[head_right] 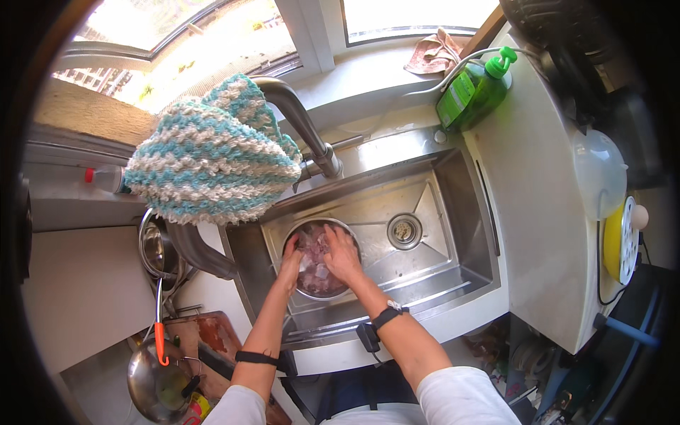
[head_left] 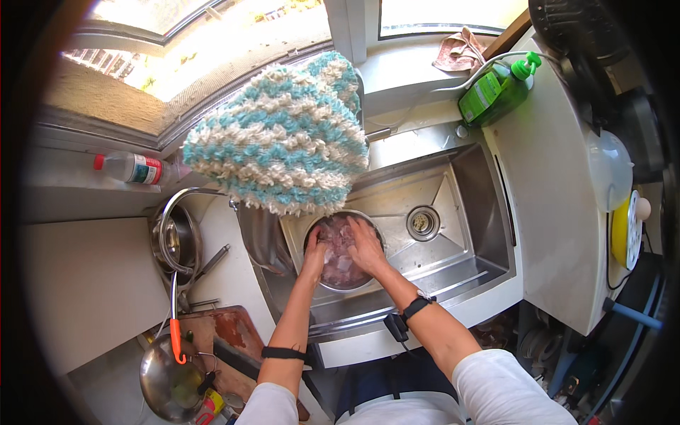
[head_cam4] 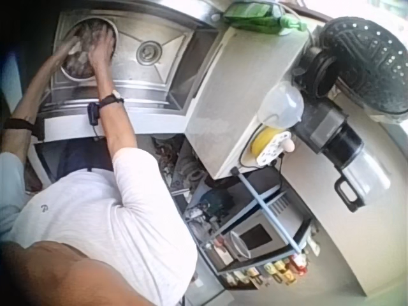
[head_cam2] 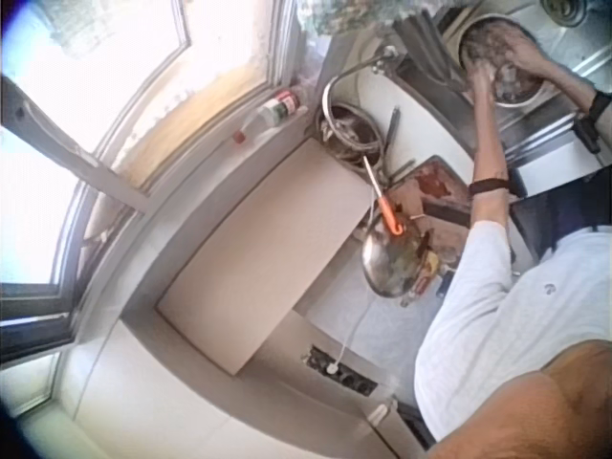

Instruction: Wash raw meat pieces in a bowl in the kitchen sink.

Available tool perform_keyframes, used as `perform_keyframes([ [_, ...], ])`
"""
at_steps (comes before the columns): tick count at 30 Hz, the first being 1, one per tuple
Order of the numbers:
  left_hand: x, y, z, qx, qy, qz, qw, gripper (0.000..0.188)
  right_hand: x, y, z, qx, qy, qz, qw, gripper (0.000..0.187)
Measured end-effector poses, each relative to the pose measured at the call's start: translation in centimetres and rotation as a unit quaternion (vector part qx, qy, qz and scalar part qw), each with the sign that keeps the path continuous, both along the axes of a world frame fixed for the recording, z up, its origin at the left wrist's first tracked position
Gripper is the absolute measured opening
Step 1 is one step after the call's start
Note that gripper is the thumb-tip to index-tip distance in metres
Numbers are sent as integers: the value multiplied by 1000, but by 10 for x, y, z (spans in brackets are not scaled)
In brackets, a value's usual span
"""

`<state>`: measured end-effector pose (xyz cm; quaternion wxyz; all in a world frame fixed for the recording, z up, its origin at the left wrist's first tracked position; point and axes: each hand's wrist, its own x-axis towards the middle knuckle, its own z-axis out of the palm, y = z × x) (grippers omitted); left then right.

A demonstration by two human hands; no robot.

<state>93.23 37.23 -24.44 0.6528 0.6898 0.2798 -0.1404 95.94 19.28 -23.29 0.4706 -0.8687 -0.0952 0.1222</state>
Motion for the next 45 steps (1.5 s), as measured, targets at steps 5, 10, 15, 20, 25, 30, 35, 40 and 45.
perform_keyframes([
  [5, 22, -30, -15, -90, 52, -58, 993, 57, -6, 6, -24, 9, 161, -51, 986, 79],
  [10, 7, -11, -46, -109, 28, 16, 994, 26, -7, 14, -10, 67, 170, -38, 983, 71],
  [15, -3, -9, -13, -6, -21, -46, 999, 30, -13, 5, 27, 45, 66, 1, 997, 49],
  [20, -15, -13, 39, 233, -76, -112, 963, 16, -13, -10, 50, -49, 102, 74, 991, 44],
  [25, -38, 8, 12, 187, -119, -62, 973, 45, -31, -4, 26, -42, -60, -25, 997, 45],
  [30, -28, -40, 14, -99, 236, 87, 963, 62, -47, -1, -13, -25, 177, -175, 968, 83],
  [35, -39, -32, -15, -296, 266, 110, 911, 57, -52, 23, -21, 28, 352, -206, 913, 89],
  [40, -27, -37, 14, -124, 132, 102, 978, 38, -51, 16, -5, 250, 306, -159, 905, 67],
  [45, -13, -22, 55, 195, 87, -100, 972, 20, -41, 12, 27, 84, 97, -53, 990, 55],
])
